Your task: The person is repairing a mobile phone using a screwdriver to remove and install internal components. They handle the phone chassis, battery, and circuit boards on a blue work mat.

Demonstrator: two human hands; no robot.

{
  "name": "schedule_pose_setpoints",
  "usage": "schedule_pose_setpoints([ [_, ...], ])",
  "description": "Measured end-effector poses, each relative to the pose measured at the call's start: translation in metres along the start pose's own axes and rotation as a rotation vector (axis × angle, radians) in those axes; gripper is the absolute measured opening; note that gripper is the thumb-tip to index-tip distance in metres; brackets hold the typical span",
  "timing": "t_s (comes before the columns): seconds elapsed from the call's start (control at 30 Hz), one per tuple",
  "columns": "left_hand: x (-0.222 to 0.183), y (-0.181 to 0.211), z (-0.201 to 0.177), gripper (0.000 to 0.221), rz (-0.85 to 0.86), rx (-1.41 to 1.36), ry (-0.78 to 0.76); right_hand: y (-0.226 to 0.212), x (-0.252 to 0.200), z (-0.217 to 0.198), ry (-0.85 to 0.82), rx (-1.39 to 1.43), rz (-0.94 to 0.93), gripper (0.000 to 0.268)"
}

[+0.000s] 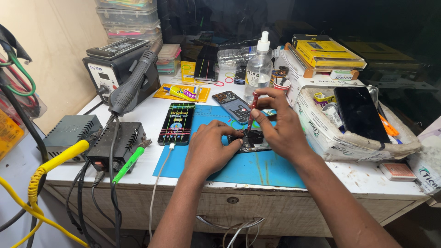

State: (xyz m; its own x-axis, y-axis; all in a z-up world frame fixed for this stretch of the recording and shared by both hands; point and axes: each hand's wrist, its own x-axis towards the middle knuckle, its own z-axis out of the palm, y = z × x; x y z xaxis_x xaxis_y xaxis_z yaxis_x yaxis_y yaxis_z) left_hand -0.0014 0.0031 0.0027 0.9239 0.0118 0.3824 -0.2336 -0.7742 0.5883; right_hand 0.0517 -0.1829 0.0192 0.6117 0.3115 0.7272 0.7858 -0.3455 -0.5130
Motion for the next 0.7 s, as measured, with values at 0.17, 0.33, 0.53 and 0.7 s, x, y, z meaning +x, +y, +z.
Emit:
schedule_pose_setpoints([
  [0.17,0.000,0.000,0.000,0.026,0.002,-0.001,-0.002,0.002,0.001,0.001,-0.005,-0.076,0.034,0.058],
  [0.33,0.000,0.001,-0.001,0.026,0.002,-0.003,-0.007,0.011,0.000,0.000,0.057,-0.066,-0.130,0.049],
  [0.53,0.000,-0.003,0.002,0.030,0.023,-0.007,0.000,0.017,-0.002,0.001,0.061,0.082,-0.052,0.041],
  [0.7,0.004,-0.017,0.005,0.091,0.111,0.013,-0.004,0.018,-0.002,0.000,0.117,-0.053,0.001,0.047],
])
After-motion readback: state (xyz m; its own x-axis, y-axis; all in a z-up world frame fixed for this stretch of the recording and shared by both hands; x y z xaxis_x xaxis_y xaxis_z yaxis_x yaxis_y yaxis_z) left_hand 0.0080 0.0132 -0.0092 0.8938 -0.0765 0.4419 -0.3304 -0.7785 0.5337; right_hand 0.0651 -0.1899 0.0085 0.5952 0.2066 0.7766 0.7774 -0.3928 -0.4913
